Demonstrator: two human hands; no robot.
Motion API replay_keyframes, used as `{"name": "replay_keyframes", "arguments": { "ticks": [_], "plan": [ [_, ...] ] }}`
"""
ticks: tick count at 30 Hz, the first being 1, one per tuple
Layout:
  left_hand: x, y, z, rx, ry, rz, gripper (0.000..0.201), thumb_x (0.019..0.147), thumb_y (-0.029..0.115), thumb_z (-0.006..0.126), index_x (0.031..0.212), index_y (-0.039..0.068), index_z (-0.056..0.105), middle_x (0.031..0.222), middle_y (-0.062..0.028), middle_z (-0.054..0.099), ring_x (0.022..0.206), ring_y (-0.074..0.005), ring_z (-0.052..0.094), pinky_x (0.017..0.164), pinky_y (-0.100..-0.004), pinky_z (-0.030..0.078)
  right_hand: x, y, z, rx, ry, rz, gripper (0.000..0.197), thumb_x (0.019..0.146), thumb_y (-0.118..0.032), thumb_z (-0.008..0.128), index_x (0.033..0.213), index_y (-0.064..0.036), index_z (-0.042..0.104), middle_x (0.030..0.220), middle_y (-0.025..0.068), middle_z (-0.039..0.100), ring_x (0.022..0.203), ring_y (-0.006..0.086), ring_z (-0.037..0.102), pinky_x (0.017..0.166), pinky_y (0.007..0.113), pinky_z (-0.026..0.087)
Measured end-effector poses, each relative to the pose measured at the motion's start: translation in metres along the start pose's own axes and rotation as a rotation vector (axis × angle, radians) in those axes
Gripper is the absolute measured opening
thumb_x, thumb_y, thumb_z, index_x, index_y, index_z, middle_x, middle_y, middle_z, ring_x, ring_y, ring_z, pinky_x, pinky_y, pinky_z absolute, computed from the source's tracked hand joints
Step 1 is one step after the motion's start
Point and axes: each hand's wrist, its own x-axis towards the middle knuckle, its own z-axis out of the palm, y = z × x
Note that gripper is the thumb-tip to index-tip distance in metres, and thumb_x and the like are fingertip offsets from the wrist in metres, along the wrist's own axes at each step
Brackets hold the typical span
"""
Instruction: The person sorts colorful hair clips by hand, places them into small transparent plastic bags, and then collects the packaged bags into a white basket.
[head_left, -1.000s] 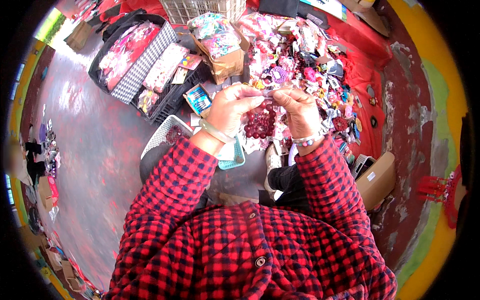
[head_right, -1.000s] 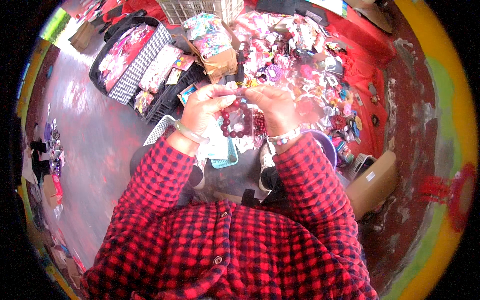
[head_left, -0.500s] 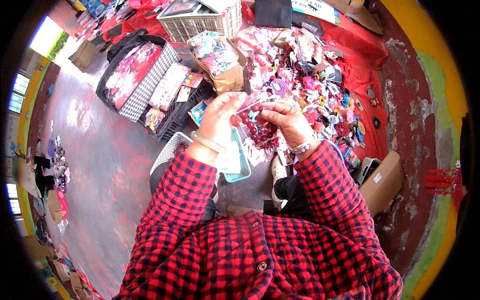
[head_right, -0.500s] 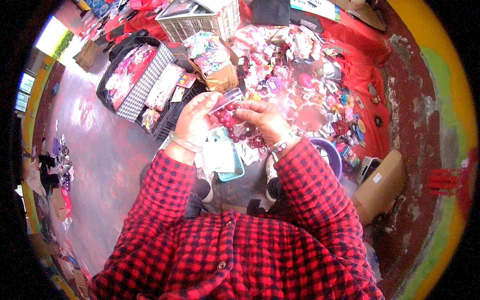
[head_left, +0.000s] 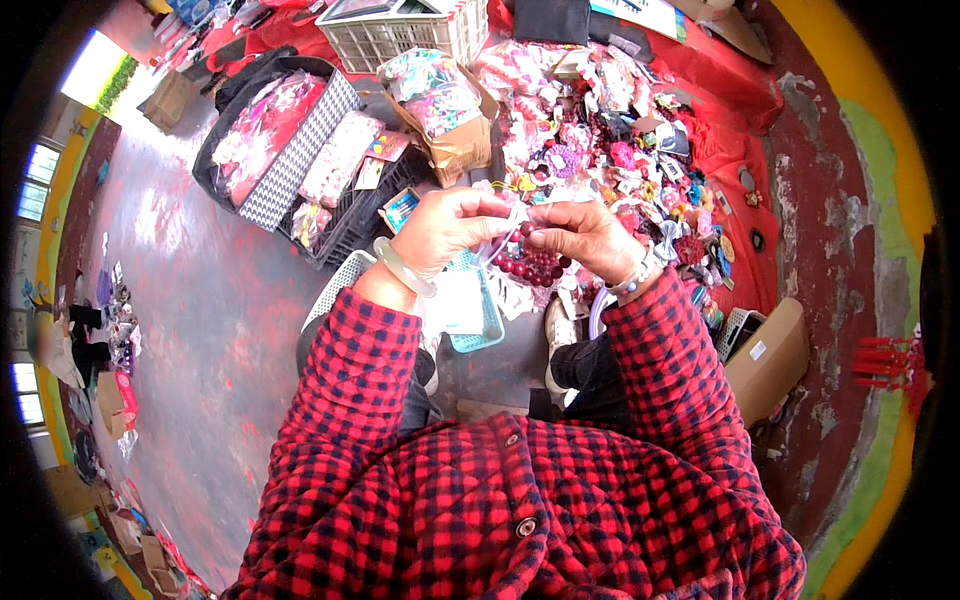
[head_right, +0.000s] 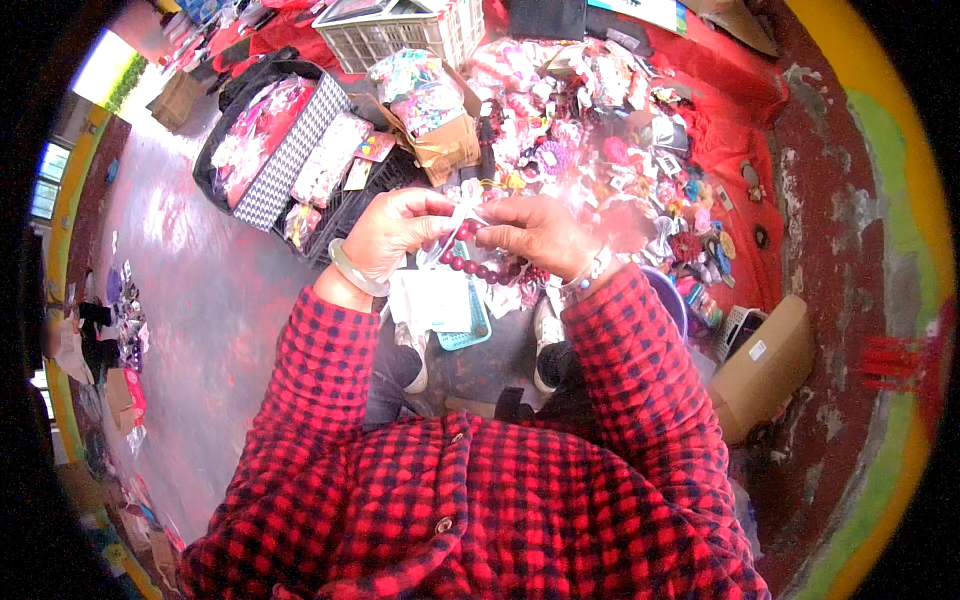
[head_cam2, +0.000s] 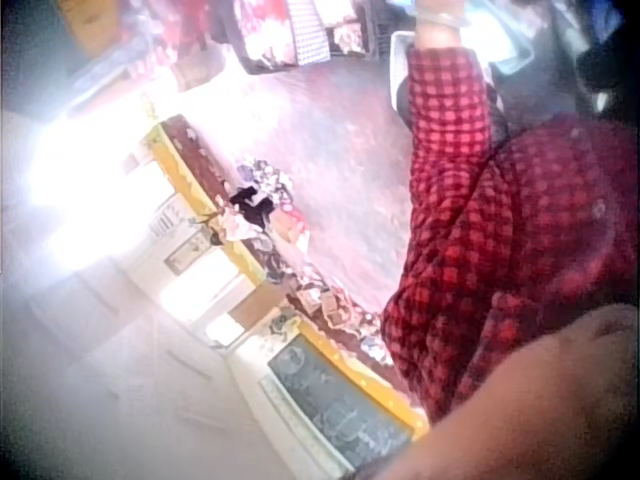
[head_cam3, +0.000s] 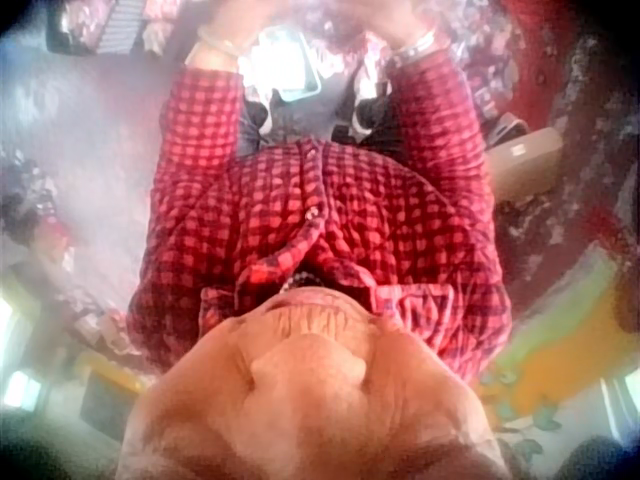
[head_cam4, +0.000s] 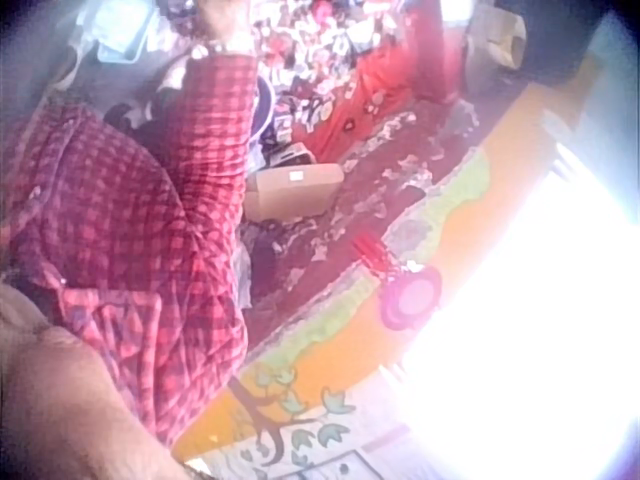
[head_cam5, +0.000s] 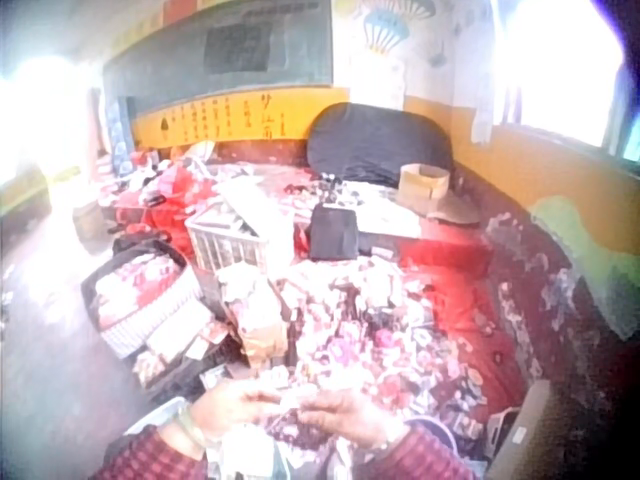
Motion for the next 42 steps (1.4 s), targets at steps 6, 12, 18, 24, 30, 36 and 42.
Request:
{"name": "replay_keyframes", "arguments": {
  "ticks": [6,12,18,24,30,36,42],
  "plan": [
    [0.006,-0.027,-0.01,0.026,-0.015,0.027,0.012,0.076,0.007,0.065,0.084,0.0,0.062,0.08,-0.0045,0.063,0.071,-0.0097,0.057,0.065,-0.0213,0.043,0.001,-0.002,0.005,-0.052,-0.033,0.025,0.031,0.082,-0.015,0.062,0.11,-0.003,0.058,0.082,-0.0011,0.06,0.072,0.0053,0.05,0.064,0.021,0.042],
    [0.01,-0.032,-0.008,-0.036,-0.021,-0.148,0.006,0.075,0.005,0.064,0.077,0.003,0.058,0.076,-0.0042,0.061,0.068,-0.0098,0.056,0.061,-0.0229,0.044,0.004,0.004,0.007,-0.237,-0.039,-0.008,0.032,0.081,-0.013,0.062,0.111,-0.0032,0.058,0.07,-0.0033,0.057,0.058,0.0035,0.048,0.051,0.021,0.041],
    [0.01,-0.034,-0.013,-0.271,-0.058,-0.178,0.007,0.077,0.005,0.061,0.083,0.001,0.058,0.08,-0.0064,0.062,0.072,-0.0138,0.059,0.065,-0.0269,0.048,0.003,-0.002,0.007,-0.191,-0.022,0.013,0.035,0.082,-0.015,0.062,0.114,-0.0023,0.056,0.073,-0.0021,0.058,0.064,0.0039,0.048,0.057,0.021,0.042],
    [0.007,-0.027,-0.014,-0.387,-0.083,-0.203,0.01,0.077,0.003,0.06,0.086,0.0,0.058,0.083,-0.0071,0.062,0.076,-0.0153,0.06,0.07,-0.0283,0.049,0.004,-0.004,0.004,-0.18,-0.024,0.039,0.037,0.082,-0.016,0.063,0.115,-0.0009,0.054,0.077,-0.0015,0.059,0.068,0.0042,0.048,0.06,0.021,0.042],
    [0.012,-0.044,-0.011,-0.318,-0.014,-0.104,0.01,0.076,0.003,0.061,0.086,0.001,0.058,0.078,-0.0047,0.06,0.071,-0.013,0.058,0.065,-0.0257,0.047,0.003,0.0,0.006,-0.13,-0.034,0.066,0.037,0.082,-0.015,0.062,0.115,-0.0017,0.055,0.074,-0.0024,0.059,0.061,0.0035,0.048,0.054,0.021,0.042],
    [0.014,-0.052,-0.009,-0.148,-0.032,-0.019,0.009,0.077,0.007,0.062,0.08,0.004,0.054,0.075,-0.0022,0.058,0.065,-0.009,0.054,0.058,-0.0217,0.045,0.005,-0.004,0.011,-0.247,-0.007,0.029,0.031,0.08,-0.015,0.064,0.108,-0.0019,0.06,0.068,-0.0024,0.058,0.058,0.0025,0.048,0.051,0.02,0.041],
    [0.014,-0.056,-0.006,-0.081,-0.032,0.004,0.014,0.078,0.013,0.064,0.079,0.006,0.053,0.074,-0.0008,0.057,0.063,-0.0077,0.053,0.056,-0.0199,0.043,0.006,-0.001,0.014,-0.094,0.063,0.113,0.025,0.077,-0.011,0.067,0.099,-0.0002,0.064,0.073,0.0017,0.063,0.064,0.006,0.052,0.057,0.022,0.043]
  ]
}}
